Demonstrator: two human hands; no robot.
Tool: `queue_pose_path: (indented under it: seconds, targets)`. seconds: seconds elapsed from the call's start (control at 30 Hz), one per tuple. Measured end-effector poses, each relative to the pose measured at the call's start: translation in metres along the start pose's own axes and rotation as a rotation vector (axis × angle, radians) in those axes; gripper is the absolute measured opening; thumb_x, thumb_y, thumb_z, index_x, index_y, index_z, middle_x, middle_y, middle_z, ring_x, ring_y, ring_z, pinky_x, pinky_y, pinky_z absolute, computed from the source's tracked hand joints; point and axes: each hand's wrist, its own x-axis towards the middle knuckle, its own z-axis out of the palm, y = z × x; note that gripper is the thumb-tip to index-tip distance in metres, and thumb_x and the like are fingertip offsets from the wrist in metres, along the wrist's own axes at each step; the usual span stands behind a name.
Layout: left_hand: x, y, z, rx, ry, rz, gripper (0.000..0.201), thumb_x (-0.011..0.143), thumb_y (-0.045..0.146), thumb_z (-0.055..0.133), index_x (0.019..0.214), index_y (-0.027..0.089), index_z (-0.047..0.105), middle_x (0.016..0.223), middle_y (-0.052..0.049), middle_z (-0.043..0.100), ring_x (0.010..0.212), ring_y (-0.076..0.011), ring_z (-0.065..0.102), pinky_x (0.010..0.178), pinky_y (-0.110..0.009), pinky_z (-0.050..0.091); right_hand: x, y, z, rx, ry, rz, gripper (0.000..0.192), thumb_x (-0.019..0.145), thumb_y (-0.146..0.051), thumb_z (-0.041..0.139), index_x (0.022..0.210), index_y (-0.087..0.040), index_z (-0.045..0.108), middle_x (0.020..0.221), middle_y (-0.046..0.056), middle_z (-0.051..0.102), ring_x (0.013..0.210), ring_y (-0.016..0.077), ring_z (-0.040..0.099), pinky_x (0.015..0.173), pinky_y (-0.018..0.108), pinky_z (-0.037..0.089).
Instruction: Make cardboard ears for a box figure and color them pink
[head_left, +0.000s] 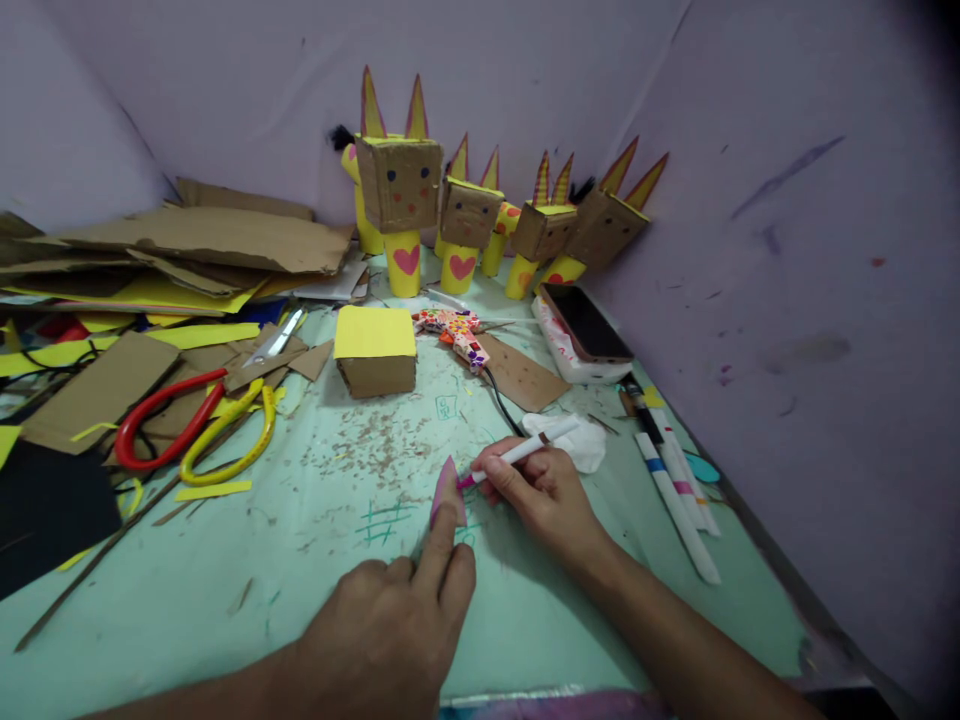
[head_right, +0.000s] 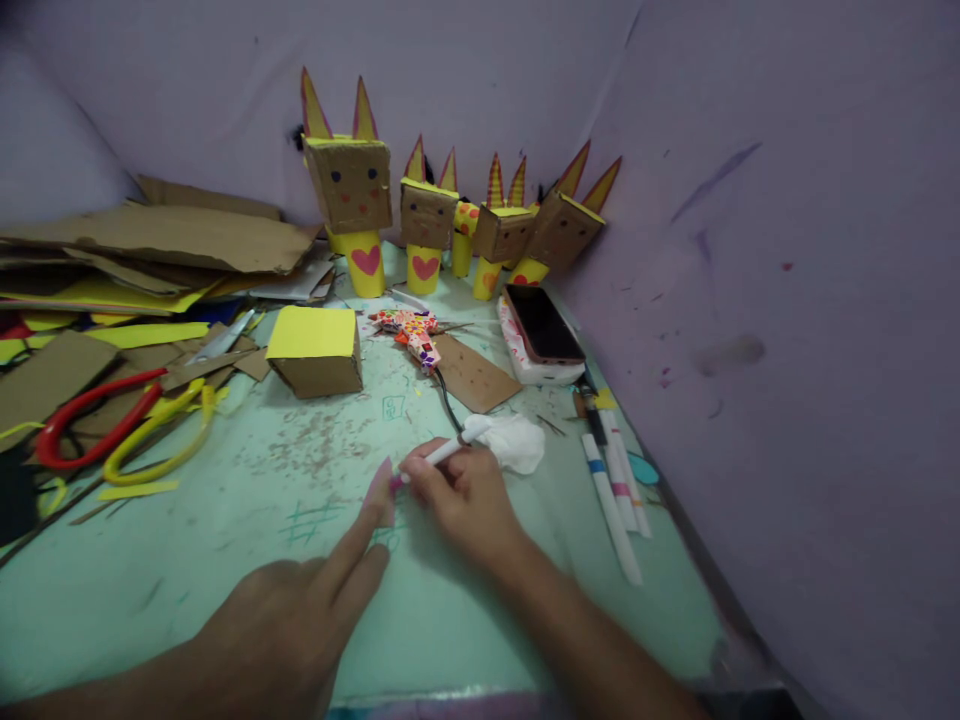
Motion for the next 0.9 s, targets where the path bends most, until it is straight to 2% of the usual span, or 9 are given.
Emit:
queue_pose_path:
  seconds: [0.2,0.4,0.67,0.9]
  targets:
    - [0.002,0.000,0.007,0.022,0.049,-0.009,0.059,0.066,0.009,0.041,0.125,0.009,0.043,0.141,-0.031,0.029,0.065,-0.0260,0.068,0.049,-0.040,0.056,-0.001,0.001,0.000,-0.001,-0.012,-0.018,0.026,0.083,-0.032,0.052,0.066,-0.015,0.061,0.057,0.000,0.055,0.051,0.0113,0.048,0.048,0.023,0.035]
    - [0.000,0.001,0.007,0.031,0.048,0.002,0.055,0.068,0.008,0.039,0.122,0.009,0.045,0.142,-0.031,0.027,0.063,-0.0252,0.068,0.048,-0.040,0.056,-0.004,0.003,0.000,0.081,0.123,-0.020,0.024,0.082,-0.036,0.056,0.073,-0.015,0.064,0.053,-0.001,0.055,0.049,0.0116,0.049,0.047,0.022,0.037]
    - [0.000,0.001,0.012,0.063,0.089,0.010,0.054,0.069,0.008,0.039,0.123,0.008,0.043,0.140,-0.034,0.027,0.061,-0.0243,0.068,0.047,-0.038,0.055,-0.006,0.004,0.002,0.049,0.045,-0.023,0.019,0.082,-0.032,0.055,0.076,-0.017,0.065,0.058,0.001,0.059,0.054,0.0138,0.054,0.051,0.024,0.042]
    - [0.002,0.001,0.013,0.061,0.089,-0.003,0.049,0.070,0.011,0.041,0.119,0.010,0.045,0.142,-0.033,0.025,0.060,-0.0232,0.067,0.047,-0.038,0.055,-0.007,-0.004,0.000,-0.045,-0.027,-0.038,0.023,0.083,-0.031,0.052,0.071,-0.015,0.064,0.055,0.000,0.056,0.051,0.0122,0.050,0.048,0.023,0.036]
